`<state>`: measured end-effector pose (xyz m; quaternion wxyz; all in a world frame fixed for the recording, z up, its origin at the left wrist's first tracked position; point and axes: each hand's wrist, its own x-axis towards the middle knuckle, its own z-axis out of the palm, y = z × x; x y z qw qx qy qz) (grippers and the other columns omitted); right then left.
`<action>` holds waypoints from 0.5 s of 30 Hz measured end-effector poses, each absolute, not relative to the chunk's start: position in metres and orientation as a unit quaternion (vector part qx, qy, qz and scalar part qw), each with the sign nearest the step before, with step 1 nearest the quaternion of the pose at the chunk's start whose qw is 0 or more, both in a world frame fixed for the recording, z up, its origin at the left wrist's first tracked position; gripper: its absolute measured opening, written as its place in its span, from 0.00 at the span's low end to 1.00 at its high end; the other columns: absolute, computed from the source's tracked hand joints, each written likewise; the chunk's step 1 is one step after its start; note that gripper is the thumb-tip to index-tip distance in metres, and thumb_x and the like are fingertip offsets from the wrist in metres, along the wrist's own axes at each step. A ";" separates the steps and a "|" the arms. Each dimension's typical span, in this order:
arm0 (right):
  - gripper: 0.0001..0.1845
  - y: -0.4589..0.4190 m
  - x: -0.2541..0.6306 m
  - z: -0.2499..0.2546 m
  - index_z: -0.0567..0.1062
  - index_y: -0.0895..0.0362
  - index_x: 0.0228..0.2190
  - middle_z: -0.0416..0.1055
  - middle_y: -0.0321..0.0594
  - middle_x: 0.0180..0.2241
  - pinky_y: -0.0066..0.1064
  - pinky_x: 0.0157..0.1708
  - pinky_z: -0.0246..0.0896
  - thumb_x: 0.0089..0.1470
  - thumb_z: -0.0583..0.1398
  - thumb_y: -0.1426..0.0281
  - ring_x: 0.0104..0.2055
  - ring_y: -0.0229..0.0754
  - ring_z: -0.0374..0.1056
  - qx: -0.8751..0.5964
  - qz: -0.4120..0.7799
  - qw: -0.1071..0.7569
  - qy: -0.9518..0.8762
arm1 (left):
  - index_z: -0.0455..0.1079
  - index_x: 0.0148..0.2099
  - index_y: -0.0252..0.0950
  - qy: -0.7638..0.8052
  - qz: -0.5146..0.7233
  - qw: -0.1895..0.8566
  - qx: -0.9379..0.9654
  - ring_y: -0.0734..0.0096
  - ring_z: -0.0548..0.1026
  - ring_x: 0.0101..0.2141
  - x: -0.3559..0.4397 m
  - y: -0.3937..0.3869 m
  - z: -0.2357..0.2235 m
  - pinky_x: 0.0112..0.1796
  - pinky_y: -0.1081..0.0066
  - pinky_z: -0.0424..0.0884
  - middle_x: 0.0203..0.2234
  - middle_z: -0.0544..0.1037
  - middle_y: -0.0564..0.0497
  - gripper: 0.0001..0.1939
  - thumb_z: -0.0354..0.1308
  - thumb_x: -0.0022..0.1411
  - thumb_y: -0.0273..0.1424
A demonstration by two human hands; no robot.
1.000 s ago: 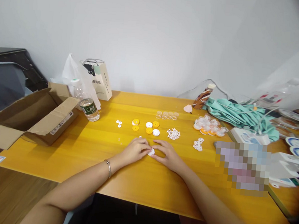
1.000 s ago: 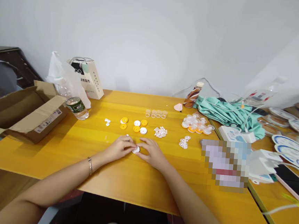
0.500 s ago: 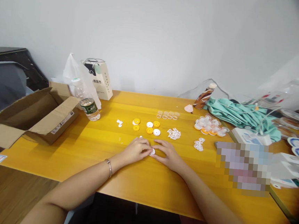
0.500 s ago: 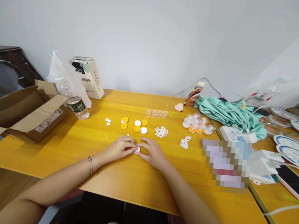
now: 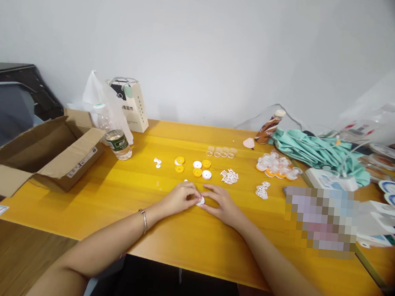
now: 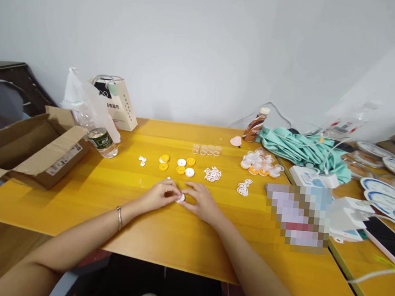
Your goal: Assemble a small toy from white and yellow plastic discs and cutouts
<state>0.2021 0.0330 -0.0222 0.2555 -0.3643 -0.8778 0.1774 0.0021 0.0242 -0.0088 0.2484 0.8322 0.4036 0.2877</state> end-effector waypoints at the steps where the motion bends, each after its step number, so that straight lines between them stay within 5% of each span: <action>1: 0.15 0.033 0.202 -0.022 0.72 0.47 0.42 0.64 0.43 0.51 0.45 0.51 0.57 0.50 0.60 0.62 0.53 0.48 0.61 -0.364 0.177 0.257 -0.878 | 0.73 0.35 0.36 0.404 0.285 0.246 0.834 0.72 0.69 0.33 0.002 0.024 -0.009 0.37 0.72 0.65 0.29 0.73 0.50 0.07 0.54 0.58 0.30; 15: 0.15 0.034 0.203 -0.023 0.73 0.49 0.42 0.69 0.43 0.44 0.41 0.47 0.62 0.50 0.59 0.64 0.47 0.46 0.65 -0.355 0.182 0.285 -0.872 | 0.70 0.44 0.38 0.364 0.253 0.196 0.875 0.69 0.73 0.40 -0.009 0.024 -0.005 0.43 0.68 0.65 0.38 0.77 0.49 0.11 0.53 0.60 0.32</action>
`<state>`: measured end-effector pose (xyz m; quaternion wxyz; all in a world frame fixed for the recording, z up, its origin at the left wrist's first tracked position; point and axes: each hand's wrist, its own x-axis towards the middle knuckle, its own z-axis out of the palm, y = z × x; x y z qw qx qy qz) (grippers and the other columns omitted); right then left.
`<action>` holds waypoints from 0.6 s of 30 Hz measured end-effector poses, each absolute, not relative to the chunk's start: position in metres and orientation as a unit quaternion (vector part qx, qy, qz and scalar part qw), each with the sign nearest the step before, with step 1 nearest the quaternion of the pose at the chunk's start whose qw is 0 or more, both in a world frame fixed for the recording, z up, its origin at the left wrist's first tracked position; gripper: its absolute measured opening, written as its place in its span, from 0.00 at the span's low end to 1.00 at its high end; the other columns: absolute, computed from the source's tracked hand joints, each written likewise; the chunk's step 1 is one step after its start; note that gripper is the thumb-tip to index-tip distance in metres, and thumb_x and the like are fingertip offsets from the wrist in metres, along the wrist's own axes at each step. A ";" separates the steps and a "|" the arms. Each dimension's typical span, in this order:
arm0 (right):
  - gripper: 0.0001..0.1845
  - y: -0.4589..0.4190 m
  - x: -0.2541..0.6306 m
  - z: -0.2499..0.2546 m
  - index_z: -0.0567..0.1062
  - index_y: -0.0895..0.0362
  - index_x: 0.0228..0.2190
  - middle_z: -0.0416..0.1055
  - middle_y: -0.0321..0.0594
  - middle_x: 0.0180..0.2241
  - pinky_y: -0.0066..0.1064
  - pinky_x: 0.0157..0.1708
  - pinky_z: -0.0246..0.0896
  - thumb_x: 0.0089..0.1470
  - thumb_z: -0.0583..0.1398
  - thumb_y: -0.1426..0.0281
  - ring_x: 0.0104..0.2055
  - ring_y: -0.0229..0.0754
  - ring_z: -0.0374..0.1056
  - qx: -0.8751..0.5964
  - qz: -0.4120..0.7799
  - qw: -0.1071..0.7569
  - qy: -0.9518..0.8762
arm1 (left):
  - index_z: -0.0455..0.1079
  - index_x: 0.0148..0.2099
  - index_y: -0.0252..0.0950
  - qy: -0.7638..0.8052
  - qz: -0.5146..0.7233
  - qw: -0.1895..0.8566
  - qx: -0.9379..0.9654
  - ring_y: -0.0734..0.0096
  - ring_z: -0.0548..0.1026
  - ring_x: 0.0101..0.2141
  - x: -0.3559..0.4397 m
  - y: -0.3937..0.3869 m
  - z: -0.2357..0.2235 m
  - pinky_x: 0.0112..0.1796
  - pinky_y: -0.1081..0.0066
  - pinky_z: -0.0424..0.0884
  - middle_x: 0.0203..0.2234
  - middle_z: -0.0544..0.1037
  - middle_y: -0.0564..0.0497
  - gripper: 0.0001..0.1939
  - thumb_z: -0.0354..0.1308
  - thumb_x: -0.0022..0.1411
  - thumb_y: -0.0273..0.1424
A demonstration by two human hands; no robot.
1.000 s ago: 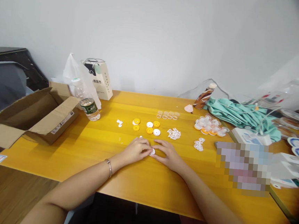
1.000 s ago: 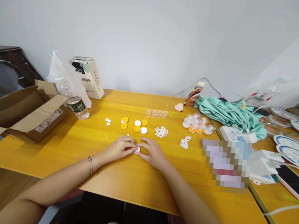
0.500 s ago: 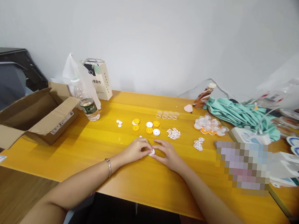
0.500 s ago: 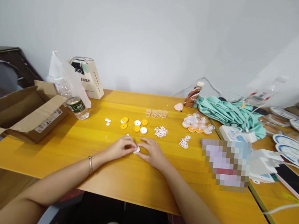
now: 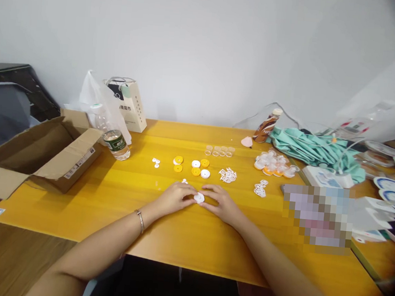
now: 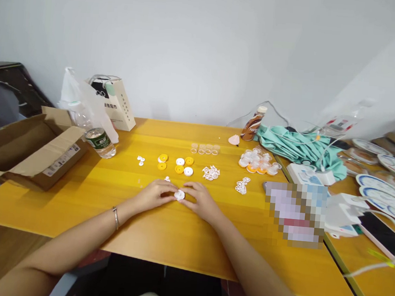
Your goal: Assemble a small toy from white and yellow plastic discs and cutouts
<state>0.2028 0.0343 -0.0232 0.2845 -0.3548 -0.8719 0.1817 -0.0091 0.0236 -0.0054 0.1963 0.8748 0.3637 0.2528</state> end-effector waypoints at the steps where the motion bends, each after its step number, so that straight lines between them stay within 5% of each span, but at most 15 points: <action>1: 0.16 0.034 0.203 -0.023 0.72 0.49 0.43 0.69 0.42 0.42 0.40 0.46 0.63 0.50 0.59 0.64 0.45 0.45 0.66 -0.352 0.187 0.287 -0.871 | 0.70 0.44 0.38 0.362 0.253 0.194 0.876 0.69 0.73 0.40 -0.008 0.024 -0.006 0.43 0.68 0.66 0.37 0.77 0.49 0.11 0.53 0.60 0.32; 7: 0.18 0.035 0.202 -0.025 0.69 0.50 0.46 0.72 0.41 0.40 0.39 0.44 0.63 0.51 0.59 0.66 0.43 0.44 0.67 -0.346 0.226 0.303 -0.859 | 0.71 0.43 0.38 0.362 0.257 0.181 0.878 0.69 0.73 0.39 -0.008 0.026 -0.006 0.43 0.68 0.66 0.37 0.77 0.49 0.10 0.52 0.60 0.30; 18: 0.07 0.034 0.203 -0.025 0.71 0.52 0.36 0.73 0.40 0.37 0.37 0.43 0.63 0.54 0.56 0.66 0.40 0.42 0.68 -0.332 0.259 0.339 -0.841 | 0.70 0.44 0.39 0.327 0.250 0.176 0.894 0.71 0.73 0.41 -0.010 0.025 -0.005 0.43 0.70 0.67 0.40 0.76 0.49 0.12 0.49 0.62 0.30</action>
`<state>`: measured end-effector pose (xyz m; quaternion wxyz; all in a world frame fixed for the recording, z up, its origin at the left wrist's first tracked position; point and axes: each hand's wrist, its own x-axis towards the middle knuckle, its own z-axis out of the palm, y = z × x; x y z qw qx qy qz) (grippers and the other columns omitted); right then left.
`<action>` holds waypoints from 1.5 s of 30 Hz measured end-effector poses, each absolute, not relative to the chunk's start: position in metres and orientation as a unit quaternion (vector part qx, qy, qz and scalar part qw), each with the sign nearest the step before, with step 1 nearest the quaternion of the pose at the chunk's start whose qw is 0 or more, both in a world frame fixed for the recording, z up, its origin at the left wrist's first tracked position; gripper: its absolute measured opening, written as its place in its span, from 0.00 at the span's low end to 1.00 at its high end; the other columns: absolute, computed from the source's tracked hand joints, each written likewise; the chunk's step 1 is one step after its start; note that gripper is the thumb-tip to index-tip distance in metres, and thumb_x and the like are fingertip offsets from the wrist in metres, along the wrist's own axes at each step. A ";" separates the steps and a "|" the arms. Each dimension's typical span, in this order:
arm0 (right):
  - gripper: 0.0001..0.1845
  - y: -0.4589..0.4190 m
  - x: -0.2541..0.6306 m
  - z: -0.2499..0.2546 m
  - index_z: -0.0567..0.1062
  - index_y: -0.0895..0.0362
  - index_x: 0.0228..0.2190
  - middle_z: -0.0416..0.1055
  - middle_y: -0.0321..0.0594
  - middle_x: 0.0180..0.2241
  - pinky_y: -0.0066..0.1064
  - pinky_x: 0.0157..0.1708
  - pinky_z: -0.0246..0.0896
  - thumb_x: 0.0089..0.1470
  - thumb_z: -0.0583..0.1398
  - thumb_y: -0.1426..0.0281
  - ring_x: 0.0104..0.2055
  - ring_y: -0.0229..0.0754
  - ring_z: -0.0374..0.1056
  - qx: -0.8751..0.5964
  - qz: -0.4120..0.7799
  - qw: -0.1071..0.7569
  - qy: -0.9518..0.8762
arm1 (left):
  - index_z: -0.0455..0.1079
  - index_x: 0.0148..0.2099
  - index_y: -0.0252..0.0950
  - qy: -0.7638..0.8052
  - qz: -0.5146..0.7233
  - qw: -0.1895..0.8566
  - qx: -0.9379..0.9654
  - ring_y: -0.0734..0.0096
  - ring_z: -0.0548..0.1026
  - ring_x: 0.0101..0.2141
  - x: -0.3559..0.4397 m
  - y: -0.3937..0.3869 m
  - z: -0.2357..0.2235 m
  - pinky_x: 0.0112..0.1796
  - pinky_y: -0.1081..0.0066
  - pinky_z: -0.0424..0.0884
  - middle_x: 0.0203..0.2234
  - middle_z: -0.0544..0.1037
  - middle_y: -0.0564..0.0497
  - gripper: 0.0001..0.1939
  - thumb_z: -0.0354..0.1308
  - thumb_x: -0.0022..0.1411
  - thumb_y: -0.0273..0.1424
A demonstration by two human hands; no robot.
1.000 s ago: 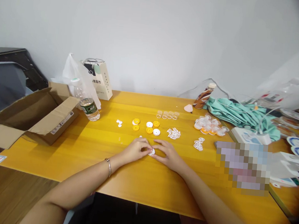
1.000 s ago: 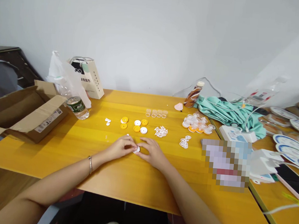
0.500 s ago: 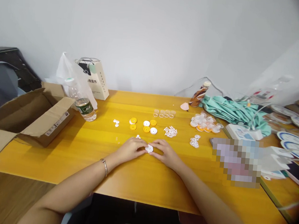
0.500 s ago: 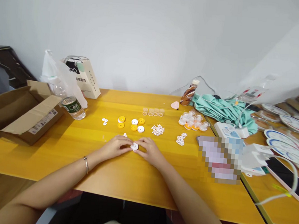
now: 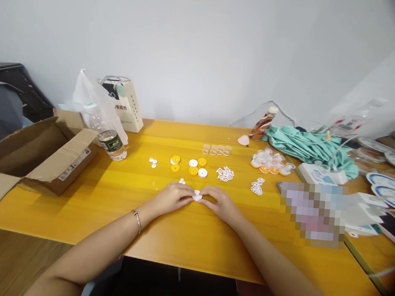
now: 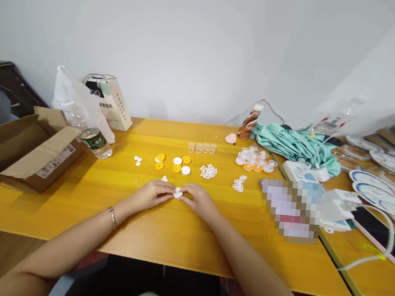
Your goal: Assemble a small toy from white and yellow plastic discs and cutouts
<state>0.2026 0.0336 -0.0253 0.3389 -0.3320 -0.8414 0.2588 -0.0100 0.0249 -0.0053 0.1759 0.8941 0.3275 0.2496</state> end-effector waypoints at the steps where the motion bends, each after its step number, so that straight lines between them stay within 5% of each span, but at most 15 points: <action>1: 0.07 0.034 0.203 -0.024 0.71 0.52 0.36 0.73 0.40 0.37 0.36 0.43 0.63 0.54 0.56 0.66 0.40 0.42 0.68 -0.329 0.257 0.336 -0.844 | 0.71 0.44 0.39 0.325 0.247 0.172 0.897 0.71 0.73 0.41 -0.010 0.025 -0.005 0.43 0.70 0.67 0.40 0.76 0.49 0.12 0.49 0.62 0.30; 33: 0.09 0.031 0.201 -0.026 0.75 0.54 0.32 0.71 0.43 0.36 0.36 0.39 0.64 0.56 0.54 0.68 0.38 0.42 0.67 -0.316 0.153 0.314 -0.882 | 0.70 0.45 0.39 0.322 0.189 0.127 0.919 0.70 0.71 0.42 -0.014 0.022 0.003 0.46 0.69 0.65 0.41 0.74 0.49 0.13 0.47 0.63 0.32; 45: 0.09 0.023 0.201 -0.022 0.74 0.56 0.32 0.67 0.48 0.43 0.42 0.46 0.62 0.55 0.54 0.70 0.45 0.46 0.65 -0.327 0.073 0.256 -0.907 | 0.69 0.45 0.38 0.313 0.131 0.034 0.940 0.69 0.70 0.43 -0.012 0.013 0.008 0.46 0.66 0.62 0.42 0.72 0.48 0.13 0.45 0.64 0.31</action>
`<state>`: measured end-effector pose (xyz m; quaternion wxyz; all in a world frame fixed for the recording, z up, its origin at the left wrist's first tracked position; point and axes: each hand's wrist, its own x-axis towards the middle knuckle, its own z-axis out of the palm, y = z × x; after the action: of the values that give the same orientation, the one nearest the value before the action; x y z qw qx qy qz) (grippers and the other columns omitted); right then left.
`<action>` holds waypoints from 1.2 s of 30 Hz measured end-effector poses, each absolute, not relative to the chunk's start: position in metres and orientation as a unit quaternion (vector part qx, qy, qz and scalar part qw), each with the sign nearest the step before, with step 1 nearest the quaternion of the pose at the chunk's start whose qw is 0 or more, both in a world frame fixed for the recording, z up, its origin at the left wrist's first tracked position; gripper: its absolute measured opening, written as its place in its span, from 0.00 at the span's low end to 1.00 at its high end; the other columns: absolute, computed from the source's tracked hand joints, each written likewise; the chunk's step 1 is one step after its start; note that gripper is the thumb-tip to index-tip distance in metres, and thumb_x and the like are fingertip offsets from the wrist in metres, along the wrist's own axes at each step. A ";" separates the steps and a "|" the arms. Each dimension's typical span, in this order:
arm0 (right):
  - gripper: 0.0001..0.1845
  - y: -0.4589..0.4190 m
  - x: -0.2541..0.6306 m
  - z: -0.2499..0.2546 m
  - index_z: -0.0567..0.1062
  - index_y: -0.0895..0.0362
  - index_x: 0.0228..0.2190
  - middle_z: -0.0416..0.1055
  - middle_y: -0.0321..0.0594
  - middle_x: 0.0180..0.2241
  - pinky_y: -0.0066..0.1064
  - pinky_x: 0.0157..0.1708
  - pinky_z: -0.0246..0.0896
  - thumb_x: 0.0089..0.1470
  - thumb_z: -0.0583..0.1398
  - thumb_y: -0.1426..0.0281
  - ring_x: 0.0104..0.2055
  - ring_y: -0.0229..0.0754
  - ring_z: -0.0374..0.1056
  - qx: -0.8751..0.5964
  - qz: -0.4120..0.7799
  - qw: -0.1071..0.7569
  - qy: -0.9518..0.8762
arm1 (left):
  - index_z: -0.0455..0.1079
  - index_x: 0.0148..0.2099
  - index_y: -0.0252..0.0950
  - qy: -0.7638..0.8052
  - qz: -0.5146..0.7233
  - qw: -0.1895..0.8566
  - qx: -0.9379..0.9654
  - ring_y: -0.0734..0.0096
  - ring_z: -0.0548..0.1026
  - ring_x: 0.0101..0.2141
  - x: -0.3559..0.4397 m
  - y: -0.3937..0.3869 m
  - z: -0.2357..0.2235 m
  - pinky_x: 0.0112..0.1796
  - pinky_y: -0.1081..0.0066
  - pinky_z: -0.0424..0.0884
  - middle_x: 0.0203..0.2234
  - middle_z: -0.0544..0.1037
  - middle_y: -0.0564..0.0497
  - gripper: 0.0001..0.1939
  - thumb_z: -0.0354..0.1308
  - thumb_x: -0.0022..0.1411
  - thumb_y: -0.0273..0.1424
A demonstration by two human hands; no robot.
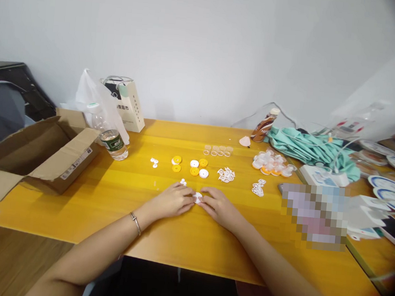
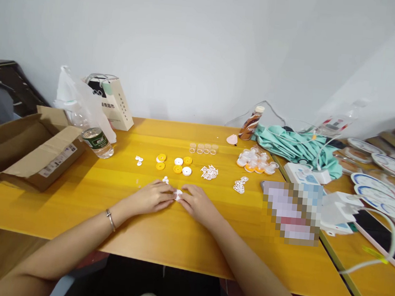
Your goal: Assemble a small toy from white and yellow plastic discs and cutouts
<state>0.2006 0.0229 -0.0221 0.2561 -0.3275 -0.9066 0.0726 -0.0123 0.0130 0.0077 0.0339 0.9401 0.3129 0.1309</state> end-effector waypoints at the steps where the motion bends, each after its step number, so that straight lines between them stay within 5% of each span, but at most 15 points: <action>1: 0.09 0.023 0.200 -0.022 0.74 0.56 0.33 0.67 0.48 0.43 0.42 0.46 0.62 0.55 0.54 0.70 0.45 0.46 0.66 -0.327 0.071 0.258 -0.906 | 0.69 0.45 0.38 0.312 0.128 0.028 0.941 0.69 0.70 0.43 -0.012 0.013 0.008 0.46 0.65 0.62 0.41 0.72 0.48 0.13 0.44 0.64 0.31; 11: 0.06 0.026 0.196 -0.025 0.71 0.54 0.33 0.73 0.42 0.39 0.38 0.44 0.63 0.51 0.58 0.73 0.43 0.44 0.68 -0.308 0.154 0.323 -0.882 | 0.69 0.45 0.39 0.321 0.150 0.044 0.934 0.70 0.69 0.44 -0.014 0.015 0.007 0.47 0.67 0.61 0.42 0.72 0.49 0.11 0.47 0.63 0.31; 18: 0.16 0.027 0.196 -0.026 0.66 0.56 0.41 0.71 0.44 0.38 0.39 0.42 0.64 0.48 0.60 0.70 0.41 0.45 0.68 -0.359 0.191 0.337 -0.849 | 0.69 0.45 0.39 0.321 0.166 0.063 0.930 0.69 0.70 0.44 -0.014 0.015 0.006 0.48 0.66 0.60 0.42 0.73 0.49 0.11 0.48 0.62 0.31; 36: 0.11 0.027 0.195 -0.017 0.68 0.55 0.38 0.70 0.43 0.39 0.39 0.44 0.61 0.50 0.59 0.70 0.42 0.44 0.65 -0.349 0.216 0.312 -0.857 | 0.71 0.39 0.36 0.450 0.305 0.114 0.832 0.69 0.72 0.37 -0.031 0.037 0.016 0.41 0.69 0.65 0.35 0.75 0.48 0.10 0.48 0.62 0.30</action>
<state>0.1951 0.0273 -0.0170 0.3120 -0.3490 -0.8569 0.2157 -0.0307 0.0372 0.0165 0.1141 0.8316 0.4499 0.3049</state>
